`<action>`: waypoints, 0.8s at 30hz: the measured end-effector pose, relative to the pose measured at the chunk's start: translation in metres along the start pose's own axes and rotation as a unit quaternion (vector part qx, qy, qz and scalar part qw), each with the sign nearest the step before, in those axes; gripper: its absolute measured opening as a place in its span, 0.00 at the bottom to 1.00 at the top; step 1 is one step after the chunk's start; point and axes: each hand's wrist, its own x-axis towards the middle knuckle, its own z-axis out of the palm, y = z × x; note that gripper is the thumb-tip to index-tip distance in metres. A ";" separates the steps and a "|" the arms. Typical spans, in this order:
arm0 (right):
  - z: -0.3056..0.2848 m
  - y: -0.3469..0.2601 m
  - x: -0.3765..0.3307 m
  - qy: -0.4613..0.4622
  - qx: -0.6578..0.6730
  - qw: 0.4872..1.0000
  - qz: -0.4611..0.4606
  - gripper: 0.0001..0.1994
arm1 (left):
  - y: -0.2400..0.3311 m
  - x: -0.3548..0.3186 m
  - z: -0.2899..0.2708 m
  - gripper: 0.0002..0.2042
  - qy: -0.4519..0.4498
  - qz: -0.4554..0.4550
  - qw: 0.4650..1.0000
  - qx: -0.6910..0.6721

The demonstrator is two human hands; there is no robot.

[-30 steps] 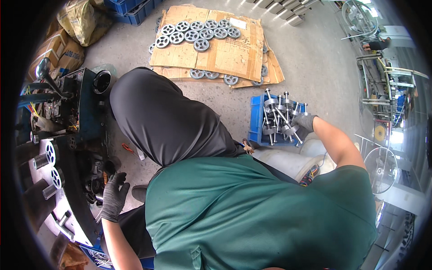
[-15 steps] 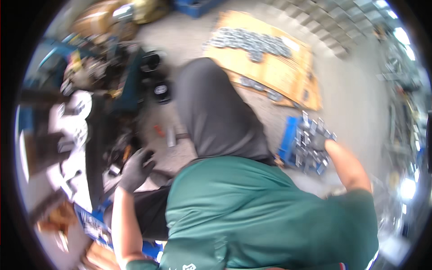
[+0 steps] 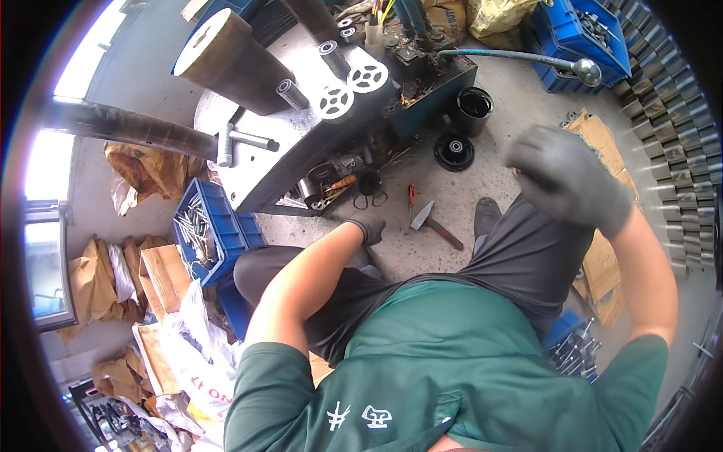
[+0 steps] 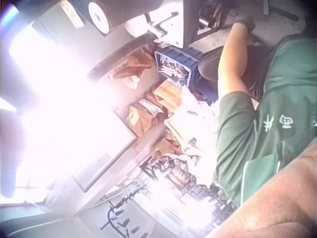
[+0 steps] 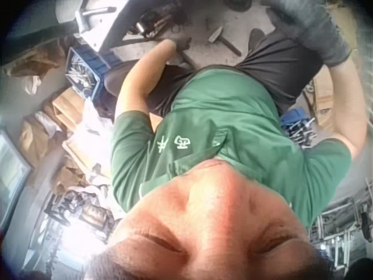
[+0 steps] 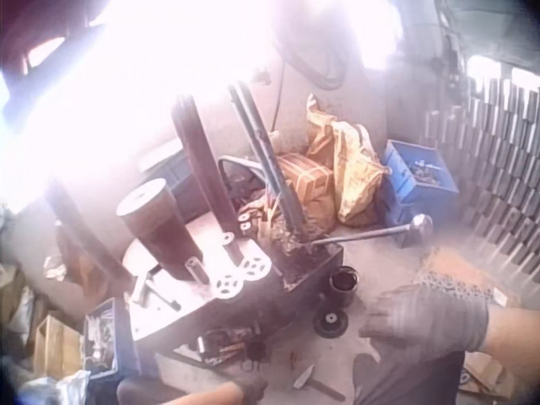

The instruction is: The recorder uses a manual hydraulic press to assemble metal shafts into geared flanges in an industrial workshop environment.

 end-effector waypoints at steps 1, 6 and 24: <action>0.010 0.013 0.015 -0.017 -0.011 1.000 0.007 0.08 | -0.001 0.011 -0.010 0.20 0.079 -0.023 0.995 -0.051; 0.071 0.076 0.070 -0.178 -0.006 0.976 0.128 0.16 | -0.042 0.093 -0.026 0.18 0.377 -0.123 0.890 -0.226; 0.116 0.143 0.070 -0.282 0.125 0.926 0.217 0.20 | -0.039 0.197 -0.042 0.27 0.101 0.126 0.494 -0.854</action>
